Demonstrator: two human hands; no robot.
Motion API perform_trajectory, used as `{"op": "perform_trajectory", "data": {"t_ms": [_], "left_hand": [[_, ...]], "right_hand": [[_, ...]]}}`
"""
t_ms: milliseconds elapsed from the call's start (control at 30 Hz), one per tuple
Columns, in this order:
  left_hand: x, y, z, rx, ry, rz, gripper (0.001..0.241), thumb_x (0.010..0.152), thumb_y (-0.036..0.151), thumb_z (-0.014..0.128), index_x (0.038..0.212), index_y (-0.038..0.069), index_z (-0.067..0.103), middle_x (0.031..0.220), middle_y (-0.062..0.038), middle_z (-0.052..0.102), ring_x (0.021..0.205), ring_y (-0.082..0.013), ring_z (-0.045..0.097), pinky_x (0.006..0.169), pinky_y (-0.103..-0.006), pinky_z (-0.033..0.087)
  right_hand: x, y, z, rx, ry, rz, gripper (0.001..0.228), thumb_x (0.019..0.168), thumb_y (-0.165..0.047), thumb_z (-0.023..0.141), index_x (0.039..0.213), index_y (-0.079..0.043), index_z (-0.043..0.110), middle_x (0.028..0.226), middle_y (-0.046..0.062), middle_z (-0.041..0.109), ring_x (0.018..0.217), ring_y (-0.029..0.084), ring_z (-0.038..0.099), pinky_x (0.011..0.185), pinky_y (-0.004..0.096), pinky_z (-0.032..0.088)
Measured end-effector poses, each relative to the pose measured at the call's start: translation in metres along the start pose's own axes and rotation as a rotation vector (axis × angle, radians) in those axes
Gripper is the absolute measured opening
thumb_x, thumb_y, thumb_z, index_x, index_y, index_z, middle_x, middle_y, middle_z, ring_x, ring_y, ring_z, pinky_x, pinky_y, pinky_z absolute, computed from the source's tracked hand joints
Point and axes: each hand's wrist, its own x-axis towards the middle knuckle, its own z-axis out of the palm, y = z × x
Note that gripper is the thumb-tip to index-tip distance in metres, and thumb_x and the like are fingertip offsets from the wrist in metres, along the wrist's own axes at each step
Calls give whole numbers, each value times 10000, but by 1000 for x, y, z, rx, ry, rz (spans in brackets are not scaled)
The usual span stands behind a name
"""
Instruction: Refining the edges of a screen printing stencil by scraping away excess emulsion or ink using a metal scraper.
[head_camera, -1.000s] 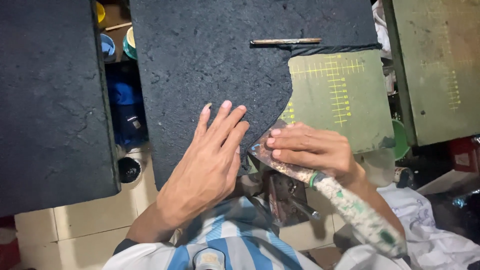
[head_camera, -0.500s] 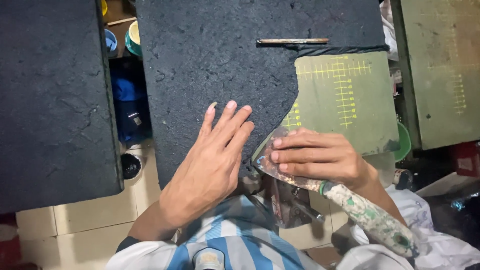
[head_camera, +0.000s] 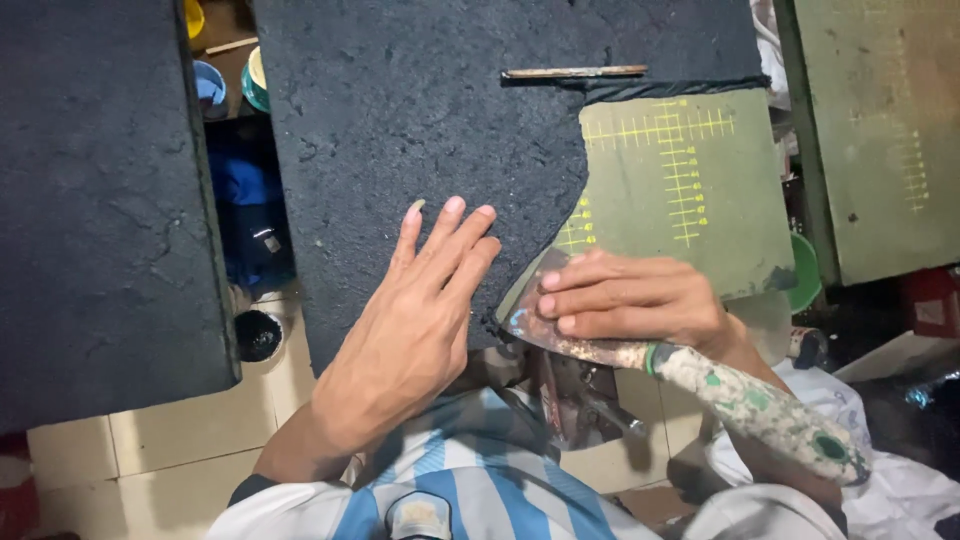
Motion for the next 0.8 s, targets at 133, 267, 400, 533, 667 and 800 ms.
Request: {"op": "perform_trajectory", "data": {"t_ms": [133, 267, 400, 533, 667, 800], "left_hand": [[2, 0, -2, -6, 28, 7, 503, 892, -111, 389, 1381, -56, 498, 1537, -246, 452, 1485, -462, 371, 1245, -628, 251], [2, 2, 0, 32, 13, 17, 504, 894, -100, 384, 1384, -71, 497, 1538, -263, 451, 1481, -475, 365, 1235, -652, 255], [3, 4, -2, 131, -23, 27, 471, 929, -41, 389, 1391, -61, 481, 1556, -255, 431, 1493, -462, 345, 1233, -648, 255], [3, 5, -2, 119, -25, 34, 433, 971, -12, 392, 1393, -54, 480, 1562, -244, 427, 1493, -460, 347, 1229, -655, 258], [4, 8, -3, 104, 24, 7, 381, 1066, 150, 434, 1382, -45, 524, 1547, -235, 466, 1485, -447, 374, 1229, -646, 262], [4, 7, -2, 98, 33, 4, 437, 1050, 249, 532, 1365, -54, 545, 1544, -251, 468, 1475, -457, 388, 1217, -654, 272]], "right_hand": [[2, 8, -1, -40, -25, -50, 167, 962, -36, 617, 1053, 60, 720, 1145, 155, 748, 1148, 377, 734, 1053, 498, 612], [4, 10, 4, -111, -28, -117, 131, 963, -21, 633, 1028, 53, 720, 1144, 147, 742, 1119, 358, 741, 992, 476, 630], [5, 6, 11, -228, 25, -108, 138, 937, -10, 721, 1073, 14, 730, 1155, 133, 750, 1111, 296, 752, 991, 443, 631], [2, -11, 3, -138, 15, -40, 154, 977, -21, 630, 1076, 44, 728, 1199, 144, 728, 1164, 304, 728, 1048, 448, 611], [-8, -13, -4, -54, 100, 199, 203, 952, -116, 628, 1066, 19, 727, 1194, 159, 736, 1184, 349, 738, 1098, 499, 598], [-6, 8, -3, -147, 9, -17, 207, 992, -53, 613, 1160, 39, 690, 1239, 163, 712, 1208, 354, 711, 1088, 506, 610]]}}
